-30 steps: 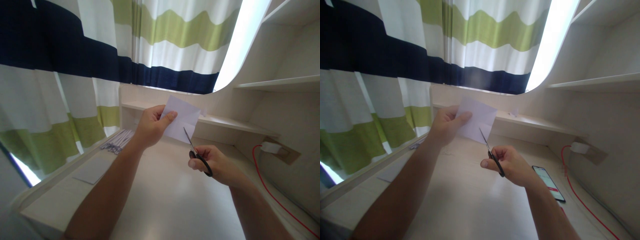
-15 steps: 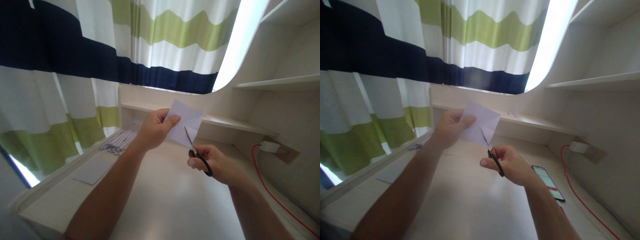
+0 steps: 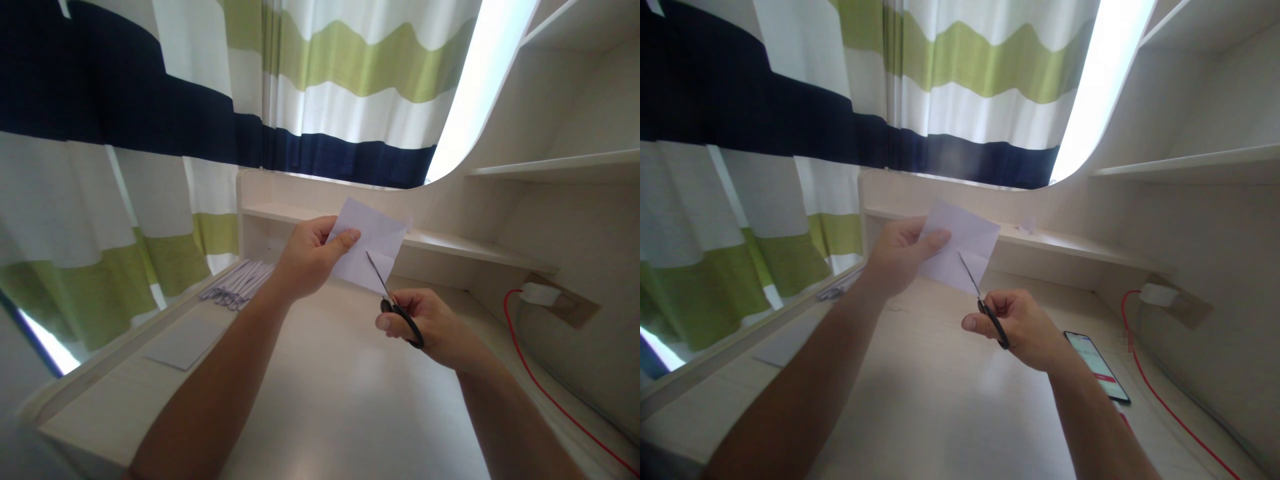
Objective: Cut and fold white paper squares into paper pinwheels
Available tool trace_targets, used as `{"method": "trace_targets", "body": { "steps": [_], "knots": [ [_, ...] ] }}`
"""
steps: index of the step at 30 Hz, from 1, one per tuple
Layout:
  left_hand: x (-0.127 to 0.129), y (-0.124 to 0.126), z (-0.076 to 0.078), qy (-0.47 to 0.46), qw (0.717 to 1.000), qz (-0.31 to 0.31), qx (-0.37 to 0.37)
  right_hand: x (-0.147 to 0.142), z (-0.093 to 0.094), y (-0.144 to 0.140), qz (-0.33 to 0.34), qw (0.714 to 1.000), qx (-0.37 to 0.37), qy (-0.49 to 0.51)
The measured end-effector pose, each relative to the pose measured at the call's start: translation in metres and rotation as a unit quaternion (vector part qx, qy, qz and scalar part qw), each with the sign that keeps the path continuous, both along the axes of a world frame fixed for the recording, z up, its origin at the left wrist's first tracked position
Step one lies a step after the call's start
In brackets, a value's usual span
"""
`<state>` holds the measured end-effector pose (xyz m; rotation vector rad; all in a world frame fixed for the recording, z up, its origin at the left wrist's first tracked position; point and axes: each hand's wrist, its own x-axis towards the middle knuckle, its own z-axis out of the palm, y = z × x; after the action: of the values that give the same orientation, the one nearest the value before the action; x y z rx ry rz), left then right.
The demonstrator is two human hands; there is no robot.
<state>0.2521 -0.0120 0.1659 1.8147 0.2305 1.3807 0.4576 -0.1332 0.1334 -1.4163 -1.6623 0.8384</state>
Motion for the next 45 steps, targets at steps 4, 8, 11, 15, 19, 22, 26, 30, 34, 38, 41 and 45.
{"method": "trace_targets", "body": {
  "steps": [4, 8, 11, 15, 19, 22, 26, 30, 34, 38, 41, 45],
  "knots": [
    [0.0001, 0.0001, 0.0004, -0.002, 1.000, 0.002, -0.004, -0.0004, 0.0005, 0.0013, -0.007, 1.000, 0.002, -0.007],
    [0.0008, -0.0004, 0.0012, -0.008, 1.000, 0.002, -0.008, 0.0003, -0.0008, 0.0014, -0.007, 1.000, 0.003, 0.001],
    [0.0015, -0.0013, 0.0011, -0.011, 1.000, -0.007, -0.014, 0.0012, -0.0024, 0.0010, -0.010, 1.000, 0.002, 0.010],
    [0.0025, -0.0020, -0.0003, -0.004, 1.000, -0.008, -0.018, 0.0022, -0.0029, 0.0002, 0.002, 1.000, 0.007, 0.010],
    [0.0031, -0.0012, -0.0017, -0.005, 1.000, -0.010, -0.015, 0.0027, -0.0024, 0.0006, 0.006, 1.000, 0.011, 0.005],
    [0.0036, -0.0005, -0.0020, -0.011, 1.000, -0.016, -0.016, 0.0025, -0.0027, 0.0013, 0.001, 1.000, 0.013, 0.006],
    [0.0052, -0.0009, -0.0019, -0.014, 0.999, -0.018, -0.024, 0.0022, -0.0029, 0.0014, -0.005, 1.000, 0.012, 0.008],
    [0.0073, -0.0017, -0.0022, -0.024, 0.999, -0.011, -0.019, 0.0017, -0.0023, 0.0011, -0.014, 1.000, 0.017, 0.001],
    [0.0084, -0.0016, -0.0031, -0.029, 0.999, -0.011, -0.015, 0.0009, -0.0020, 0.0017, -0.015, 1.000, 0.025, -0.002],
    [0.0081, -0.0012, -0.0030, -0.034, 0.999, -0.012, -0.016, 0.0018, -0.0025, 0.0022, -0.015, 0.999, 0.027, 0.006],
    [0.0085, -0.0014, -0.0029, -0.036, 0.999, -0.011, -0.014, 0.0012, -0.0032, 0.0021, -0.022, 0.999, 0.024, 0.007],
    [0.0095, -0.0025, -0.0028, -0.033, 0.999, -0.014, -0.023, -0.0034, -0.0019, 0.0008, -0.011, 1.000, 0.016, -0.003]
  ]
}}
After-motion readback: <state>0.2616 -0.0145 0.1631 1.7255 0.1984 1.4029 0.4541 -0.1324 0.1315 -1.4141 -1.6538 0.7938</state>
